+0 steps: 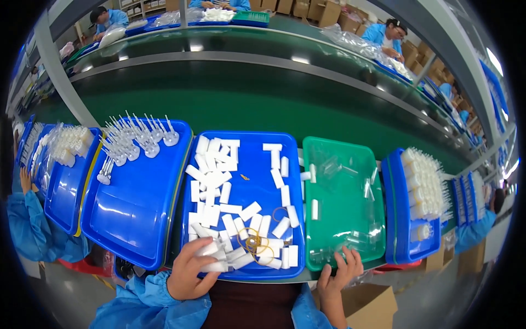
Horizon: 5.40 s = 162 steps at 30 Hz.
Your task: The person assembles bundles of white components and clear sleeves using rubber bands and places a finished bundle onto a tray. The person then gathers loose clear sleeves across the workstation and begins assembling another bundle.
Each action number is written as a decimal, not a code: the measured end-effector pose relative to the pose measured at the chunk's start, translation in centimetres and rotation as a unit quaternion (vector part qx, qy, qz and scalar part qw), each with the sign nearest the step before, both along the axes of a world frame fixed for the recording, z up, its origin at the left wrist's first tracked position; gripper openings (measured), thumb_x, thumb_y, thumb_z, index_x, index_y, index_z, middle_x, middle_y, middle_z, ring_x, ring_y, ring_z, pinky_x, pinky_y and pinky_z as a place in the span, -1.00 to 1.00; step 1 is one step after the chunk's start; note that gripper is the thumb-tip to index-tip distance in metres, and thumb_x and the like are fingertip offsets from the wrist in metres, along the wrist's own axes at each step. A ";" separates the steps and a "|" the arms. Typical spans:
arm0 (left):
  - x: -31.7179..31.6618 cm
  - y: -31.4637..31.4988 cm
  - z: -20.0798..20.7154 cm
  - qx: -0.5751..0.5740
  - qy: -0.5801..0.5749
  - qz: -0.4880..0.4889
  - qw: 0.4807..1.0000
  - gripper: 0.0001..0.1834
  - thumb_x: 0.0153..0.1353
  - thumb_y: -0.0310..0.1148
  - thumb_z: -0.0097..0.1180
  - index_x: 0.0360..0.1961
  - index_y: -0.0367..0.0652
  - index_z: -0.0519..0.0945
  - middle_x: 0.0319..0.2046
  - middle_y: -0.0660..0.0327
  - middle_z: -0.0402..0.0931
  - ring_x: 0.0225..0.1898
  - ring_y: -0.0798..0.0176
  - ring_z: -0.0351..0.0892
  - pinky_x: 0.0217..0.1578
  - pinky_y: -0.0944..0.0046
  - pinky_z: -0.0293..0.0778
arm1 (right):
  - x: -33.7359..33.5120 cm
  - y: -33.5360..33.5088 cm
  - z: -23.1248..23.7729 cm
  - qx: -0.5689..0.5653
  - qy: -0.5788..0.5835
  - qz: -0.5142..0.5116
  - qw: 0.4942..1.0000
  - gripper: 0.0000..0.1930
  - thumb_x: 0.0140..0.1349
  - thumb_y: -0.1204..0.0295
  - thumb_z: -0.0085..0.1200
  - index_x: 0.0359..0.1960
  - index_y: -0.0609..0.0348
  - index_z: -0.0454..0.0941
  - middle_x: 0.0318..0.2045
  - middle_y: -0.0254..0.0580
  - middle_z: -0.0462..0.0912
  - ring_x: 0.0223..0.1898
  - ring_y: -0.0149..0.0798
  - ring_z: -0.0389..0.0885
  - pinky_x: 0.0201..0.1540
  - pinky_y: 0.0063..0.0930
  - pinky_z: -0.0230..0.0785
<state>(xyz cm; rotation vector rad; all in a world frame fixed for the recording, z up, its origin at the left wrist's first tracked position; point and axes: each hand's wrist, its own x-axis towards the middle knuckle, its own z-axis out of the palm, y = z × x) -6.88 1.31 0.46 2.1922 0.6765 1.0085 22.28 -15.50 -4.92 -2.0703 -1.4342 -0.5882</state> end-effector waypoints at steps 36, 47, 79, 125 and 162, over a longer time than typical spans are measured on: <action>-0.3 -2.1 -5.0 0.072 -0.024 0.214 0.974 -0.72 0.08 -0.34 0.14 -0.21 -0.20 0.42 0.07 -0.23 0.29 0.02 -0.16 0.40 0.08 0.03 0.30 | 1.2 0.6 -0.7 0.072 0.026 0.008 0.997 -0.72 0.00 0.31 0.05 -0.22 0.08 0.52 -0.14 -0.14 0.60 -0.19 -0.12 0.55 -0.08 -0.26 0.15; 0.4 -2.2 -4.8 0.124 0.058 0.216 0.967 -0.66 0.01 -0.49 0.12 -0.14 -0.11 0.40 0.12 -0.18 0.20 0.03 -0.15 0.44 0.05 0.02 0.36 | 4.4 -1.8 -0.8 0.007 0.008 0.210 0.978 -0.66 0.01 0.32 0.22 -0.11 -0.10 0.59 -0.15 -0.28 0.64 -0.28 -0.24 0.61 -0.27 -0.48 0.42; 2.2 -2.9 -4.3 0.201 0.009 0.258 0.945 -0.68 -0.02 -0.58 0.17 -0.18 -0.25 0.46 0.19 -0.20 0.16 -0.02 -0.16 0.47 -0.03 0.08 0.42 | 1.4 -1.4 -0.3 0.175 0.059 0.135 0.973 -0.82 -0.15 0.55 0.11 -0.48 -0.05 0.57 -0.40 -0.43 0.64 -0.35 -0.29 0.56 -0.15 -0.37 0.15; 3.3 -0.1 1.3 -0.126 -0.155 0.109 0.974 -0.74 -0.04 -0.55 0.14 -0.26 -0.26 0.47 0.23 -0.19 0.06 0.04 -0.07 0.46 0.06 0.09 0.34 | 0.4 -0.8 -0.3 0.004 -0.012 0.076 0.997 -0.88 0.00 0.23 0.11 -0.44 -0.12 0.59 -0.31 -0.47 0.61 -0.23 -0.28 0.51 -0.11 -0.33 0.09; 2.8 2.2 -0.9 -0.275 -0.081 -0.204 0.936 -0.72 0.08 -0.47 0.19 -0.17 -0.21 0.43 0.04 0.03 0.36 0.05 0.00 0.42 0.01 0.19 0.37 | 1.7 3.6 6.6 -0.225 0.247 0.121 0.935 -0.73 -0.09 0.48 0.31 -0.28 0.18 0.62 -0.21 -0.08 0.58 -0.18 -0.03 0.58 -0.13 -0.32 0.45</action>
